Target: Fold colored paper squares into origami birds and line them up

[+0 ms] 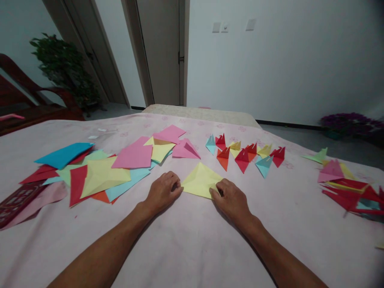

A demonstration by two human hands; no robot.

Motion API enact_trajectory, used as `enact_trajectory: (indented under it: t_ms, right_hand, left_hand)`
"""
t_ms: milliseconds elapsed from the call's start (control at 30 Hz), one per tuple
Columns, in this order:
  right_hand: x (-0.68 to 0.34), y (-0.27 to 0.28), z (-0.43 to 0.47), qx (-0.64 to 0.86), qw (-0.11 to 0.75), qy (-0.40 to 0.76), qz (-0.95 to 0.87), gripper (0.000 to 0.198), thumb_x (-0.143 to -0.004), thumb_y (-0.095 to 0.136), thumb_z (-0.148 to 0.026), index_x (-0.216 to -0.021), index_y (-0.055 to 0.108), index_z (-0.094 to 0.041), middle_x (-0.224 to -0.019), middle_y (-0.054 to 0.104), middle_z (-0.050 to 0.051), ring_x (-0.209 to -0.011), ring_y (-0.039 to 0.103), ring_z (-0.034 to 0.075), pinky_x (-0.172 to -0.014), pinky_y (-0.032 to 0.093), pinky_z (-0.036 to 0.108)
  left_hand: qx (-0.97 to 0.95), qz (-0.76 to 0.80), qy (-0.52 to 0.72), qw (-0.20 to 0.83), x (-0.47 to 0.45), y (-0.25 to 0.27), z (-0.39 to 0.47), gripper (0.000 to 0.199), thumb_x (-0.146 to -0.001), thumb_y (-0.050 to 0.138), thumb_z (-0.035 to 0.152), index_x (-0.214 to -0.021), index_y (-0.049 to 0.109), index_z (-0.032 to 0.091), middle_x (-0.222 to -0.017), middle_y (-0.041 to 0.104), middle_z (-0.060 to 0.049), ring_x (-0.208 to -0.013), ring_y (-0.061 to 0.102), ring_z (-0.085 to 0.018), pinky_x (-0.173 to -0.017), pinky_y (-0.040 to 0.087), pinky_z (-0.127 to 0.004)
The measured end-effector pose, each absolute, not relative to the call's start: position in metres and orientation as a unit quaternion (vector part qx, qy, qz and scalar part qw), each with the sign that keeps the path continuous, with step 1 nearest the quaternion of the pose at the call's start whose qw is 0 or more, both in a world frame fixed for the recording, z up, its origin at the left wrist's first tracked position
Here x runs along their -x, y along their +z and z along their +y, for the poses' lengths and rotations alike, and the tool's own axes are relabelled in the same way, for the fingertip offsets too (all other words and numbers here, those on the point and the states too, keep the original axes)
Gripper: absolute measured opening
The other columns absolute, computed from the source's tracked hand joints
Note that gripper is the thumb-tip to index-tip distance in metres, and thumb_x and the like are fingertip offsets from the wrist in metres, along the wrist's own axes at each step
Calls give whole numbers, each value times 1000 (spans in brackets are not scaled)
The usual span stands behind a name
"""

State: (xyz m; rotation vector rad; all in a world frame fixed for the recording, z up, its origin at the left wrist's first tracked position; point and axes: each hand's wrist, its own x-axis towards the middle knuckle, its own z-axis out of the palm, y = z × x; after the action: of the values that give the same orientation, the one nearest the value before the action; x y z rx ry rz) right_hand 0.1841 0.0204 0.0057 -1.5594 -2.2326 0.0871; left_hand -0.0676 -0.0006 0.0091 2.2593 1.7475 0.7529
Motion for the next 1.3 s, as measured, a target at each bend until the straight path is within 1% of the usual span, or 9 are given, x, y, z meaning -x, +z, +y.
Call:
enact_trajectory:
  t_ms: [167, 267, 367, 467, 700, 867, 1067, 1300]
  right_hand:
    - [-184, 4, 21, 569, 198, 0, -798, 17, -83, 58, -26, -69, 51, -20, -77, 55, 1, -73, 50, 15, -62, 28, 28]
    - [-184, 3, 20, 580, 196, 3, -790, 8, -81, 60, -26, -83, 56, -20, -85, 58, 1, -79, 52, 17, -66, 29, 28]
    - [-183, 2, 18, 580, 209, 12, -787, 23, -81, 60, -25, -103, 56, -21, -98, 60, 2, -86, 54, 18, -71, 31, 29]
    - [-181, 1, 16, 580, 206, -2, -788, 29, -83, 59, -25, -111, 54, -22, -105, 59, 4, -94, 53, 20, -75, 33, 30]
    - [-180, -1, 11, 587, 179, -38, -789, 22, -86, 57, -27, -108, 56, -22, -104, 57, 6, -94, 51, 23, -76, 33, 32]
    - [-181, 0, 8, 582, 179, -48, -792, 22, -87, 56, -28, -108, 55, -21, -107, 55, 8, -97, 50, 24, -79, 33, 33]
    - [-184, 0, 7, 576, 172, -45, -798, 22, -88, 53, -29, -109, 55, -21, -110, 54, 9, -98, 50, 24, -80, 35, 34]
    - [-187, -5, 9, 566, 187, -47, -801, 23, -89, 53, -30, -110, 55, -22, -109, 55, 8, -98, 51, 25, -79, 36, 35]
  left_hand:
    - [-738, 606, 270, 125, 69, 4, 3, 2, -81, 55, 19, -80, 56, 21, -85, 58, 0, -78, 54, -16, -69, 39, -27]
    - [-735, 598, 284, 148, 72, 0, 4, 5, -81, 55, 18, -84, 56, 22, -86, 59, 1, -78, 54, -15, -69, 40, -26]
    - [-752, 576, 293, 130, 72, -2, 4, 6, -82, 53, 17, -86, 56, 22, -88, 59, 0, -80, 55, -15, -71, 41, -26]
    - [-769, 561, 292, 93, 70, -3, 2, 8, -84, 52, 17, -87, 57, 22, -90, 59, -1, -83, 55, -16, -73, 42, -26]
    - [-783, 565, 258, 29, 65, -4, 0, 9, -86, 52, 18, -90, 58, 23, -97, 59, -3, -90, 55, -17, -77, 42, -27]
    - [-784, 567, 252, 1, 62, -7, -2, 8, -86, 53, 18, -90, 58, 23, -97, 59, -2, -90, 55, -17, -77, 42, -27]
    - [-771, 582, 259, -5, 59, -8, -3, 9, -85, 52, 18, -91, 57, 23, -96, 59, -2, -87, 56, -16, -73, 42, -25]
    - [-764, 591, 257, -5, 60, -9, -3, 7, -84, 54, 21, -90, 57, 24, -96, 58, -1, -80, 57, -14, -70, 42, -25]
